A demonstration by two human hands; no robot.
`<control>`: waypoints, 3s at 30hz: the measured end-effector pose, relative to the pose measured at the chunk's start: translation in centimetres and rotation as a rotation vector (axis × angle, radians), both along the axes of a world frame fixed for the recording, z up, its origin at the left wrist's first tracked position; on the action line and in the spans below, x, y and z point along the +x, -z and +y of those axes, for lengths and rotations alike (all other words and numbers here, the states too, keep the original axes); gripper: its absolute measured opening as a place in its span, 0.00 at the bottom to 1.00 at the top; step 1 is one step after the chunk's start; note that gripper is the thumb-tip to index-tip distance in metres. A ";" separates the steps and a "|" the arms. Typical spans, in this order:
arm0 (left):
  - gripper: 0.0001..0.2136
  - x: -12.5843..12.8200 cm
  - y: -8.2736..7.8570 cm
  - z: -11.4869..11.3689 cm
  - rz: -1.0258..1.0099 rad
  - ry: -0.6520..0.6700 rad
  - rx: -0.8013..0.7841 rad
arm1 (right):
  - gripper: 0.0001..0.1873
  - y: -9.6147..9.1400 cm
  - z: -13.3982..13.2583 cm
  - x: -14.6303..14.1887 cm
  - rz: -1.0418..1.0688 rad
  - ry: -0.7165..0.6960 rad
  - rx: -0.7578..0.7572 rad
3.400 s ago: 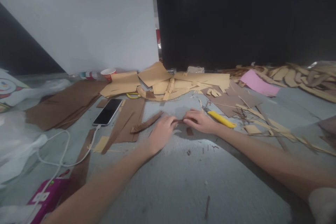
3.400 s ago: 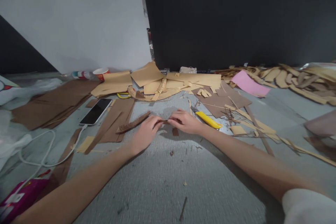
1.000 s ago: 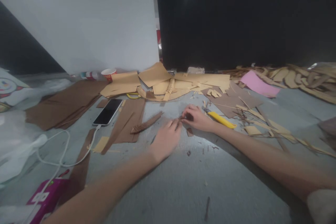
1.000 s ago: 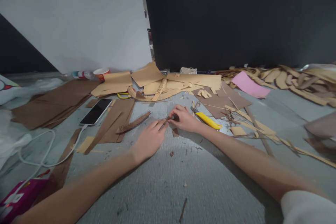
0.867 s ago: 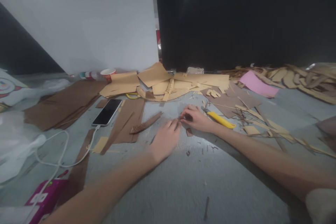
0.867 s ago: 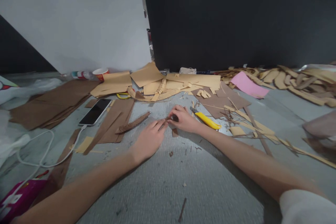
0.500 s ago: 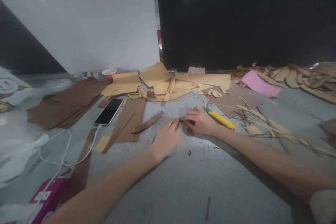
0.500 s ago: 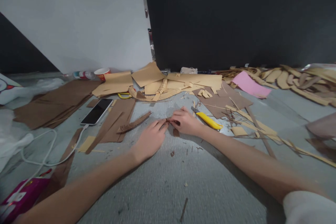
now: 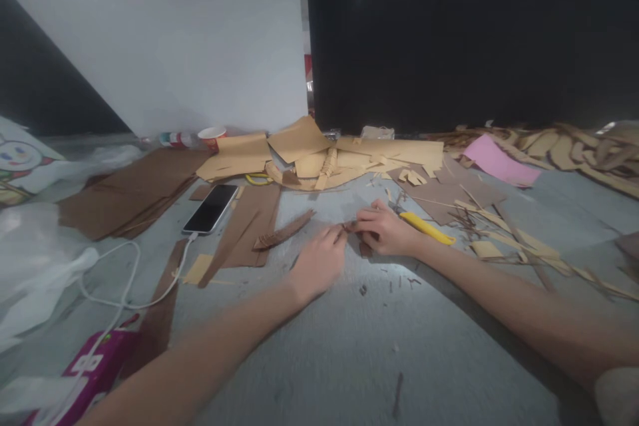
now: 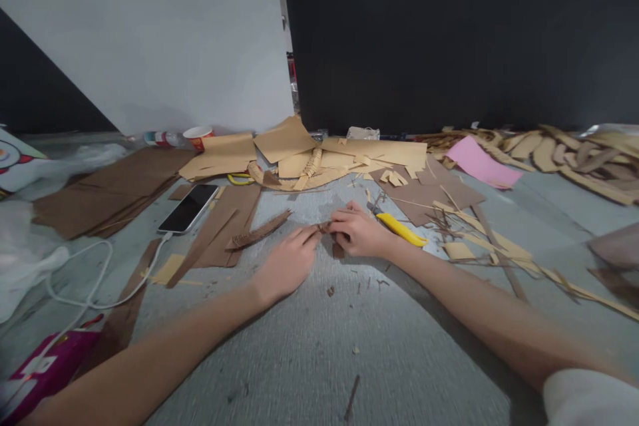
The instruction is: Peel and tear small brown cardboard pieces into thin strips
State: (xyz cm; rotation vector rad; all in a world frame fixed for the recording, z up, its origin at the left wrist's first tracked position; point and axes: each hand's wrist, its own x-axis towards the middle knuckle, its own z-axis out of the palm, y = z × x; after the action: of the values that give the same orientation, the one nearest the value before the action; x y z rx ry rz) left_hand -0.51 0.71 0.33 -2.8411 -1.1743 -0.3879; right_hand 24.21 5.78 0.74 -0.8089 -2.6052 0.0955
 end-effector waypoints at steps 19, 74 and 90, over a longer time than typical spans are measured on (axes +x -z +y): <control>0.23 -0.2 -0.7 0.3 0.036 0.016 -0.030 | 0.14 0.3 0.5 0.5 -0.123 -0.108 0.175; 0.22 -0.6 1.1 1.3 -0.256 -0.127 -0.126 | 0.11 1.2 0.3 -1.1 0.060 -0.013 0.212; 0.21 -0.6 1.0 1.3 -0.289 -0.123 -0.145 | 0.15 1.6 0.7 -0.5 0.089 -0.031 0.253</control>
State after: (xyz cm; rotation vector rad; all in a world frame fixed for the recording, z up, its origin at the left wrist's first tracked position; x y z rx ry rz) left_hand -1.07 2.04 -0.68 -2.8831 -1.4749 -0.7557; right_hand 23.68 6.44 -0.83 -0.6588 -2.4815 -0.1816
